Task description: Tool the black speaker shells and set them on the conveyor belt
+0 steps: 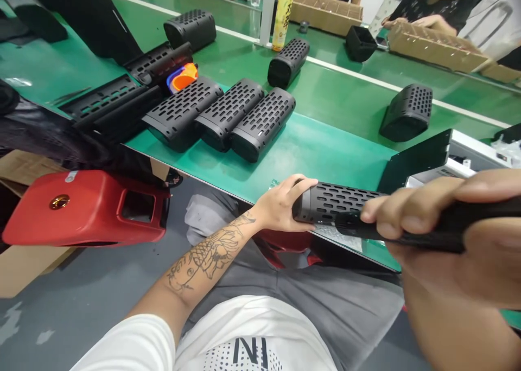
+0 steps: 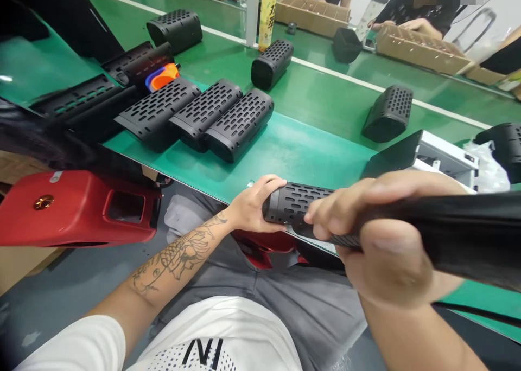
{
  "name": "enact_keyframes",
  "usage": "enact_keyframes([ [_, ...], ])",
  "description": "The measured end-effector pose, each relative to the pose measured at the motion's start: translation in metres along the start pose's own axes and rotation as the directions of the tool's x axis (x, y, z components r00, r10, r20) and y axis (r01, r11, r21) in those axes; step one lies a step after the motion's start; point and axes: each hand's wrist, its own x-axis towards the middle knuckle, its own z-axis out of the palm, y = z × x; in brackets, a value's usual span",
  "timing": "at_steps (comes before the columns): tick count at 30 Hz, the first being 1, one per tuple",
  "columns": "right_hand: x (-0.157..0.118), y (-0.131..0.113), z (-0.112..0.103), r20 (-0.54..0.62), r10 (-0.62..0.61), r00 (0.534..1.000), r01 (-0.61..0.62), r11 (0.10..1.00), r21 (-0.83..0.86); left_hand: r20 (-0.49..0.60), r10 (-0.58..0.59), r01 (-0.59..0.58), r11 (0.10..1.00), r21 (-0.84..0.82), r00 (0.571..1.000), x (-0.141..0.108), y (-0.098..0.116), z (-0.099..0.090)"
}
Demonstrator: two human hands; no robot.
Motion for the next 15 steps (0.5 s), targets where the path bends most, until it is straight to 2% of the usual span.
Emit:
enact_keyframes([
  [2, 0.006, 0.000, 0.026, 0.038, -0.052, 0.998, 0.051, 0.999, 0.018, -0.012, 0.009, -0.009, 1.000, 0.003, 1.000, 0.000, 0.000, 0.001],
  [4, 0.010, 0.005, 0.034, 0.060, -0.040, 0.997, 0.039, 0.999, 0.019, -0.026, 0.026, -0.025, 1.000, 0.017, 0.999, 0.000, 0.000, 0.002],
  [7, 0.012, 0.014, 0.030, 0.158, -0.018, 0.987, 0.014, 0.999, 0.029, -0.036, 0.026, -0.025, 0.999, 0.036, 0.999, 0.000, 0.002, 0.002],
  [10, 0.012, 0.018, 0.027, 0.248, -0.022, 0.968, 0.019, 1.000, 0.015, -0.019, -0.020, 0.021, 0.999, 0.041, 1.000, 0.001, 0.004, 0.002],
  [15, 0.010, 0.025, 0.027, 0.279, 0.032, 0.960, -0.057, 0.995, 0.082, -0.016, -0.035, 0.036, 0.999, 0.017, 0.999, 0.003, 0.008, 0.000],
])
